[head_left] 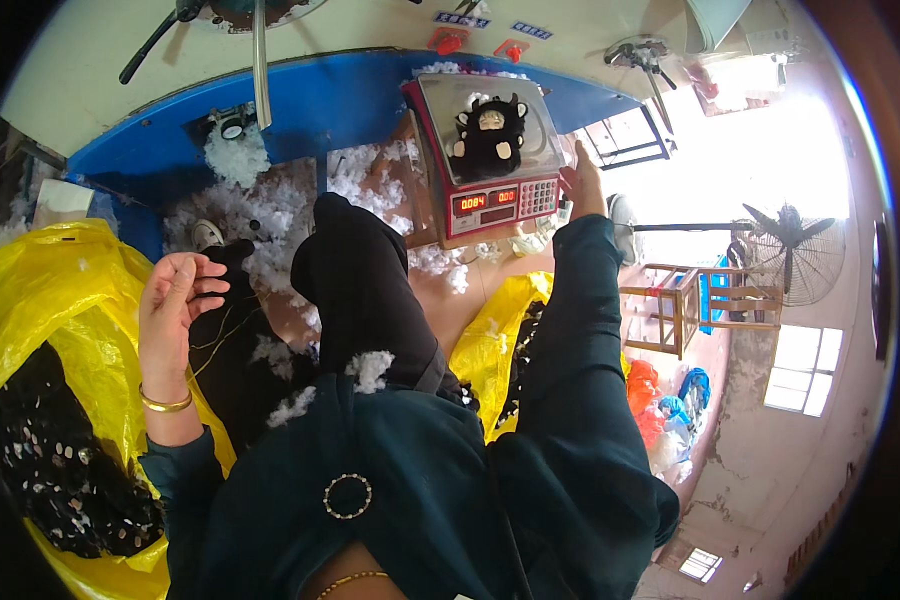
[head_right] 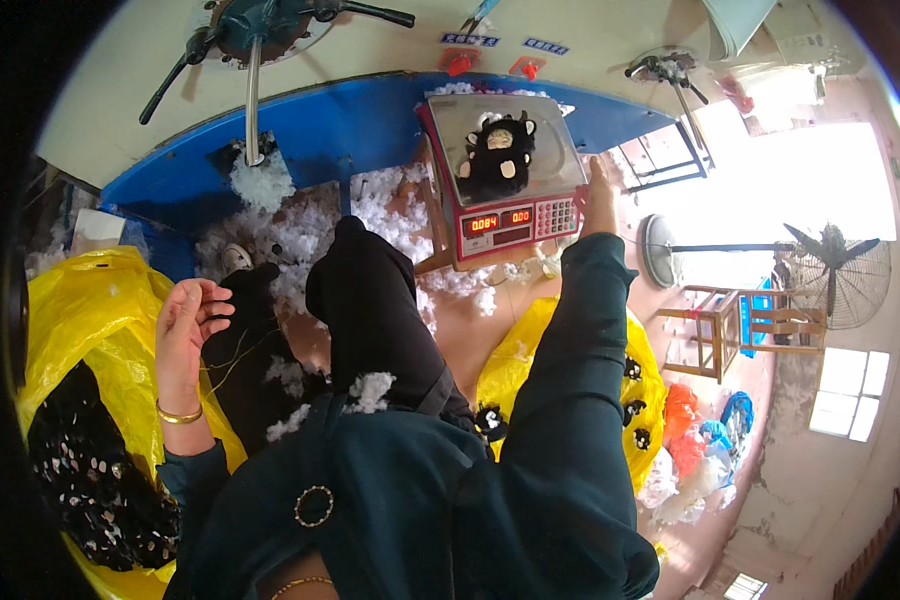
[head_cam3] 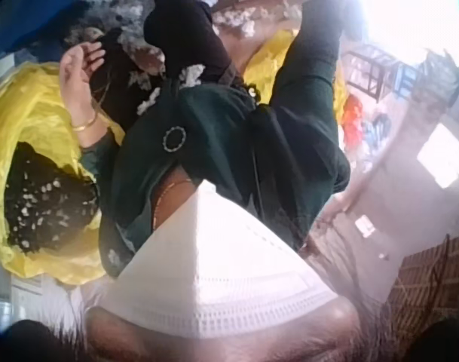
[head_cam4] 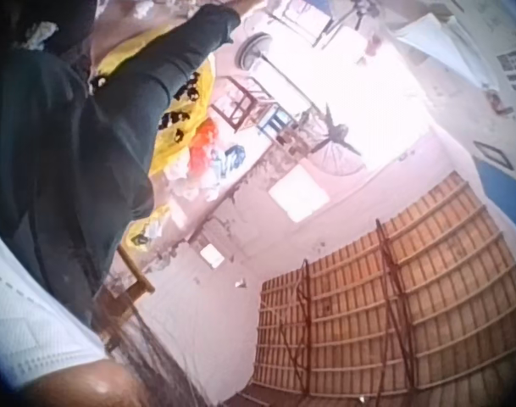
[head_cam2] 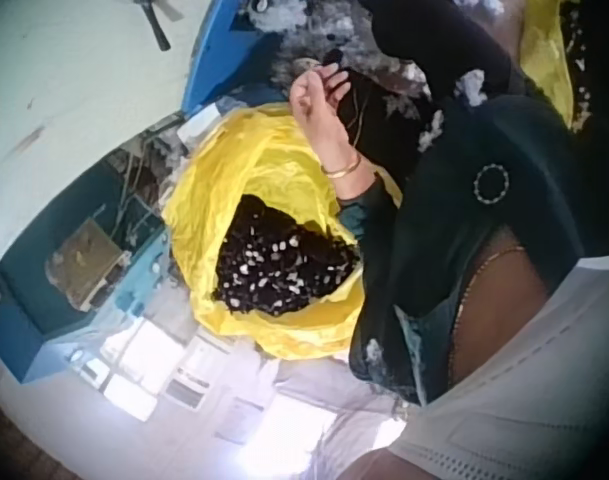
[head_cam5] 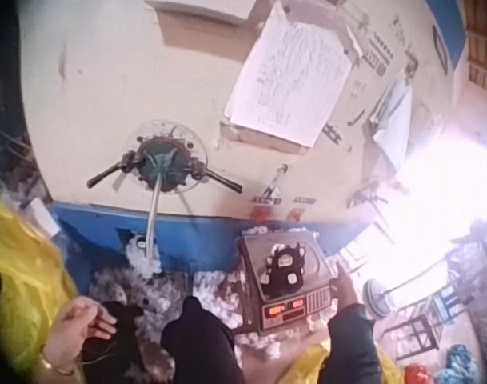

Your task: The person repeatedly stuffs white cotton-like material into small black plush toys, then places each stuffed toy onto a digital scale. The person handles the toys one at a time, using both hands to pack the material inside.

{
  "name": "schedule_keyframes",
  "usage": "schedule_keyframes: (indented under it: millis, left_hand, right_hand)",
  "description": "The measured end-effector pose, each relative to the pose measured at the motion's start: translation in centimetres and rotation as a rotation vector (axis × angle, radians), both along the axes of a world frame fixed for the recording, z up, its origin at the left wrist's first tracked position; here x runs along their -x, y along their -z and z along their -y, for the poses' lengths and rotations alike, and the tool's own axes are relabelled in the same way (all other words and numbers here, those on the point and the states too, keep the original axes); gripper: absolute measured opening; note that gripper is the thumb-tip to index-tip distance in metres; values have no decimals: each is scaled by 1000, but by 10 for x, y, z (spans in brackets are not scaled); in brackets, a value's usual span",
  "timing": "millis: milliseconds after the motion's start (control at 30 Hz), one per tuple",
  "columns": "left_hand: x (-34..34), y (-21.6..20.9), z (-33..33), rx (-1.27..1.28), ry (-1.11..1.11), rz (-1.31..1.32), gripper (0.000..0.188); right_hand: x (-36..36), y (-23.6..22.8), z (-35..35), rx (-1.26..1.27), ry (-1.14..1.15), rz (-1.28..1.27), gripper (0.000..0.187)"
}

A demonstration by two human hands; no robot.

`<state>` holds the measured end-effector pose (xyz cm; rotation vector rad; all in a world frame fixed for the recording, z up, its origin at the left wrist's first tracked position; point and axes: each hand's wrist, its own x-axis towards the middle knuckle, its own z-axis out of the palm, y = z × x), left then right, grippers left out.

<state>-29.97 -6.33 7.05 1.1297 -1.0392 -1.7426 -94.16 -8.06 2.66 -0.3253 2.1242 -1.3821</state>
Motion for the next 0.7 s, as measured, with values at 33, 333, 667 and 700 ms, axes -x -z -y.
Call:
schedule_keyframes:
  millis: [33,333,667,700]
  left_hand:
    - [0,-2,-2,-11,-34,12,22]
    - [29,-7,-9,13,43,56,20]
    - [-54,5,-37,109,-336,95,10]
    - [-83,11,-49,162,-480,270,9]
  right_hand:
    - [-12,-4,6,41,-4,-15,88]
    - [-158,27,97,-46,-899,-44,39]
    - [-268,-55,-36,-56,-1370,-272,43]
    - [-260,-72,-48,-230,-1435,-397,34]
